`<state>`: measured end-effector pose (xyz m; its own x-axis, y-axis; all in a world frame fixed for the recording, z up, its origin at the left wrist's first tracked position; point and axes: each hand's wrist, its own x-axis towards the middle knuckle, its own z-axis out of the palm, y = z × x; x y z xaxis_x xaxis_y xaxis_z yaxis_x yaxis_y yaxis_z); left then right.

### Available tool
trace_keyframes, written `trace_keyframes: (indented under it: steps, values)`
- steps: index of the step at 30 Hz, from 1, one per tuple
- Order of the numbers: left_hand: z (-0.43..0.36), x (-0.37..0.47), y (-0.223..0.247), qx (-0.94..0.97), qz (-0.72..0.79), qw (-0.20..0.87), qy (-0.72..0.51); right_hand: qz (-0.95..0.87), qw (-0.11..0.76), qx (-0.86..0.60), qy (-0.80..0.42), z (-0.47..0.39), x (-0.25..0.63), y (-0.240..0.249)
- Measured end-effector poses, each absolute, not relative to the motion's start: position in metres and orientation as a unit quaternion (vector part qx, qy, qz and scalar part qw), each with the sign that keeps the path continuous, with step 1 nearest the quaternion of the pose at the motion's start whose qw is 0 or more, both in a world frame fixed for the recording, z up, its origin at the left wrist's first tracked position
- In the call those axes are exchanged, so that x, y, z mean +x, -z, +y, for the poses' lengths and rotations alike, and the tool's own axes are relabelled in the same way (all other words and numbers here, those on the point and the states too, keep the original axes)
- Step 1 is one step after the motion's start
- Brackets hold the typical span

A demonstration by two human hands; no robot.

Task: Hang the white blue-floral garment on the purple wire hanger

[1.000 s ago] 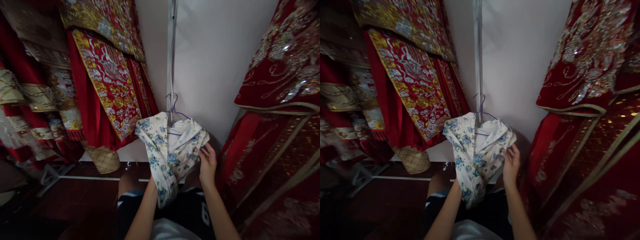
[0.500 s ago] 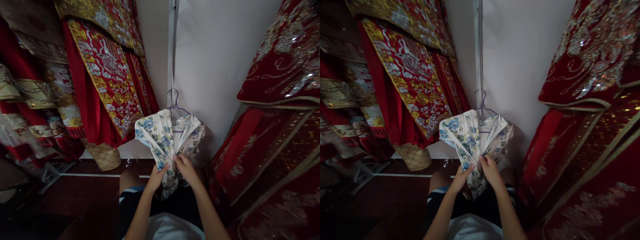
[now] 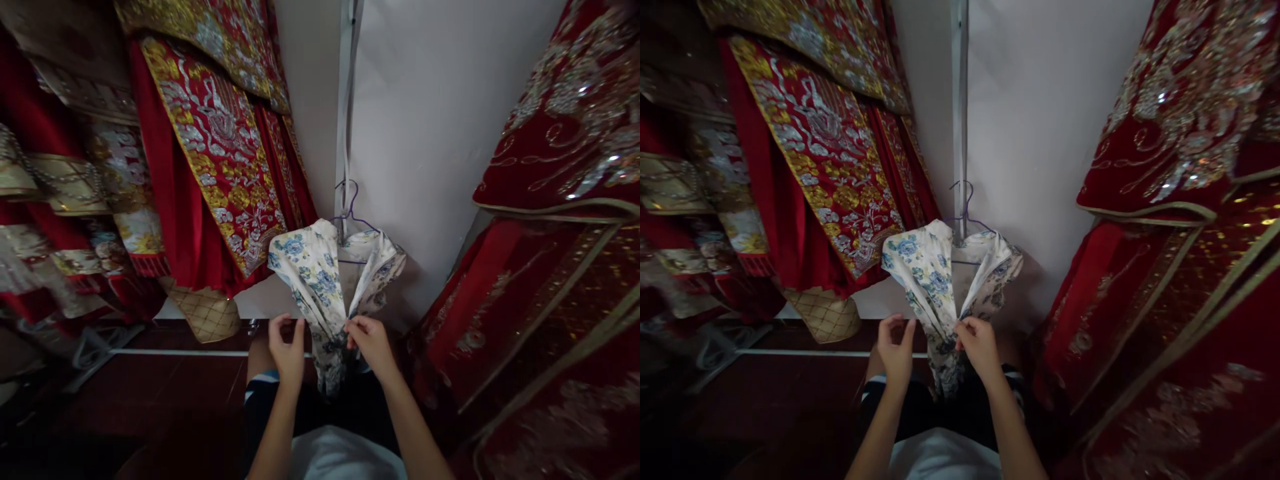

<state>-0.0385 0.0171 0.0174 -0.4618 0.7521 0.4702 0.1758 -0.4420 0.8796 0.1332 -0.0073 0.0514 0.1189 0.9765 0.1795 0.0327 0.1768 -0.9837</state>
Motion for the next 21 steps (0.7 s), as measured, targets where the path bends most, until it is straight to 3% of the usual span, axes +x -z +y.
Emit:
trace_keyframes:
  steps: [6, 10, 15, 21]
  values:
    - [0.002, 0.012, -0.026, 0.661, 0.411, 0.289, -0.558, -0.514, 0.547, -0.457, -0.477, -0.017, 0.135, -0.06]
    - [0.002, 0.022, -0.021, 0.718, 0.386, 0.287, -0.504, -0.462, 0.591, -0.452, -0.483, -0.003, 0.147, -0.076]
    - [-0.003, 0.022, -0.022, 0.773, 0.42, 0.235, -0.414, -0.417, 0.707, -0.412, -0.395, 0.055, 0.158, -0.138]
    - [-0.002, 0.015, -0.027, 0.803, 0.415, 0.232, -0.36, -0.458, 0.737, -0.367, -0.336, 0.081, 0.153, -0.197]
